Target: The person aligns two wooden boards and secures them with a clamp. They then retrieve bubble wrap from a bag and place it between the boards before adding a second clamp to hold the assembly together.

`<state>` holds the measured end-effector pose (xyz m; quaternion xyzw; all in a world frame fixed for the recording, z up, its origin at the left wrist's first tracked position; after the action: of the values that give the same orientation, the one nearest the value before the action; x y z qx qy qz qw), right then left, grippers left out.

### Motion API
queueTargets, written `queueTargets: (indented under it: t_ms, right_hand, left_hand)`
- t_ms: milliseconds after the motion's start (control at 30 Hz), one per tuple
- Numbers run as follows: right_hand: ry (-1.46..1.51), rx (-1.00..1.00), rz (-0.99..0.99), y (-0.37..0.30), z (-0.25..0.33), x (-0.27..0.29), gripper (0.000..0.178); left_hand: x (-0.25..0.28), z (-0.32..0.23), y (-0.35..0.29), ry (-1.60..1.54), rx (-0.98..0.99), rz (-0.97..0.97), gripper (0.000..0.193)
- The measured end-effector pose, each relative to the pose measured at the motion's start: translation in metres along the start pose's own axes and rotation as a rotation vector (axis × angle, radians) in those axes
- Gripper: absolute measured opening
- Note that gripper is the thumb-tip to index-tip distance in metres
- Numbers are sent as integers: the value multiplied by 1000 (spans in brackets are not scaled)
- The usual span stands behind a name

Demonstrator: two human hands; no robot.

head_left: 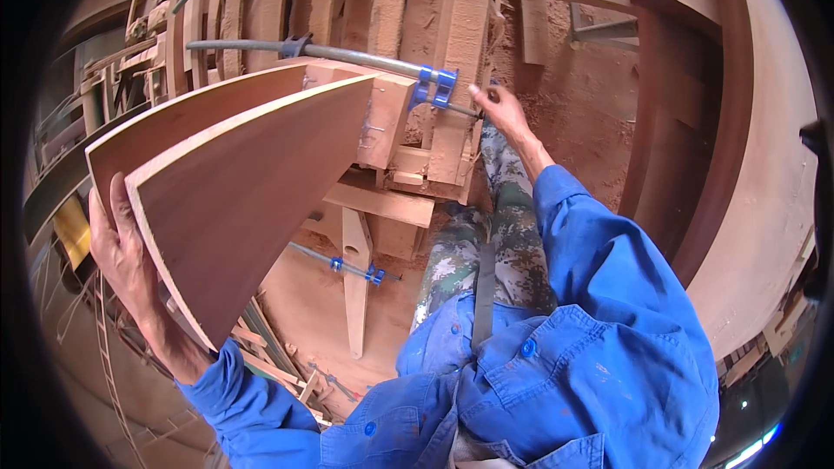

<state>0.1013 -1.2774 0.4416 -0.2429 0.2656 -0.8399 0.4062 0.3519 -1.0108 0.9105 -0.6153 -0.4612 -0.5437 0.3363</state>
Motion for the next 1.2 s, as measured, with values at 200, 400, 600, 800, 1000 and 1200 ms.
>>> queueTargets:
  t_ms: [200, 400, 600, 800, 1000, 1200]
  right_hand:
    - [-111, 163, 168, 4, -13, 2, 31]
    - [-690, 862, 160, -45, 49, 13, 40]
    - [-729, 692, 216, -20, 37, 31, 47]
    - [-600, 663, 329, 40, 150, -74, 43]
    - [-769, 437, 468, 101, 131, -127, 51]
    - [-973, 438, 418, 79, 256, -97, 43]
  left_hand:
    - [-1, 13, 9, 123, -105, 40, 36]
    - [16, 15, 5, 215, 8, 56, 37]
    - [15, -2, 6, 100, -47, 54, 35]
    - [23, -6, 10, 128, -39, 13, 39]
    - [24, -9, 18, 91, 15, 85, 41]
    - [27, -3, 14, 146, -21, 6, 36]
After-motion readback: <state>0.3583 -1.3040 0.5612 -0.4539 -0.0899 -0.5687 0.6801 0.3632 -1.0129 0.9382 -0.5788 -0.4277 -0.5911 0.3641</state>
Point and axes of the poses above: each hand's wrist, its own y-axis towards the middle knuckle, its own x-axis out of the back of the hand, z = x × y, the point moved 2 cm from there along y, towards the middle knuckle, and after that the axes turned 8 degrees about y, right-handed, at the moved point
